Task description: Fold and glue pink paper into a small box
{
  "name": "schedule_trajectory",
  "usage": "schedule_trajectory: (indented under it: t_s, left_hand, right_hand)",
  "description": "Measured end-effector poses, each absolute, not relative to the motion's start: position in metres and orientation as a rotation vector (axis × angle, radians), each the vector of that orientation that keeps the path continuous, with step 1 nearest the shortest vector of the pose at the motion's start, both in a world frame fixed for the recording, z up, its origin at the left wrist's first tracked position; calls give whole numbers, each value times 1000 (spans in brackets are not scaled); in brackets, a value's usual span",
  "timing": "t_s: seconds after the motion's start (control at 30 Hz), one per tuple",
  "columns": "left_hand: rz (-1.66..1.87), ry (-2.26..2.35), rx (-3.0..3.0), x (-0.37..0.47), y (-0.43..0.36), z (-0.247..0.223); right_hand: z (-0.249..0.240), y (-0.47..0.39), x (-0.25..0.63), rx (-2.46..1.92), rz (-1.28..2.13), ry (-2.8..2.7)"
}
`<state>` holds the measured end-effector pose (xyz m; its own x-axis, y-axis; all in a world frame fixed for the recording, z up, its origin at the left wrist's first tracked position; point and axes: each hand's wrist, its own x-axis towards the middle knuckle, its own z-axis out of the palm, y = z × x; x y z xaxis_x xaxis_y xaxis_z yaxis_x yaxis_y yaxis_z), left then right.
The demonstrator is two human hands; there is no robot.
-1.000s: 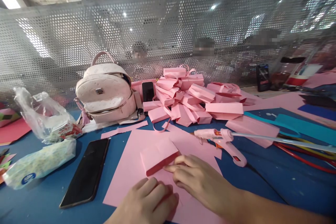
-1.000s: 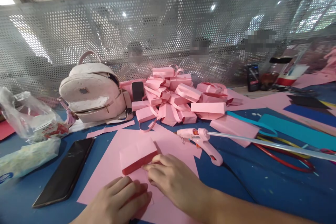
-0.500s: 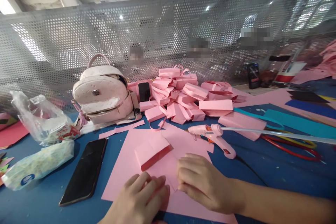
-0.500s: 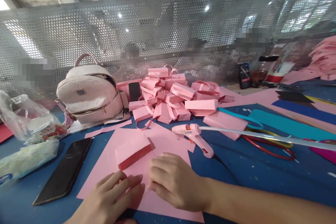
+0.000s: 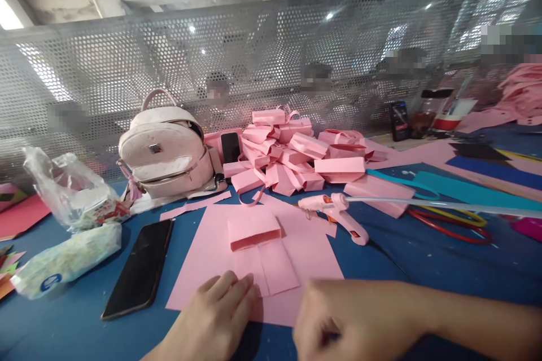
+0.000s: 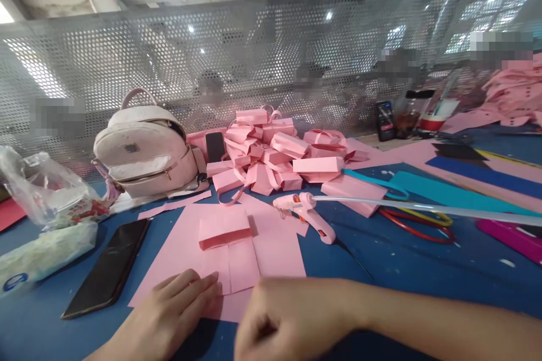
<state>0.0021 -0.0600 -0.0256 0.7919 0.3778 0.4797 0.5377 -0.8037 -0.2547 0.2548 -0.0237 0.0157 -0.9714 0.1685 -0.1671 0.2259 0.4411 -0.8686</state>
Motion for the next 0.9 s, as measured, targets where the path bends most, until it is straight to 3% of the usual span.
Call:
schedule_trajectory:
  t_s: [0.1,0.2,0.33,0.9]
  left_hand:
    - [-687,-705,-2599,2,-56,-26]
    - [-767,-691,-2596,0,-56,-23]
    - [-825,-721,-2666,-2,-63,-17]
    - [-860,-674,-2638,15,-63,-29]
  right_hand:
    - [20,-15,251,821,-951,3079]
    - [13,-10,253,999,-322,3170]
    - [0,-4,257,1114,175,3126]
    - [-23,-2,253,1122,466,3101]
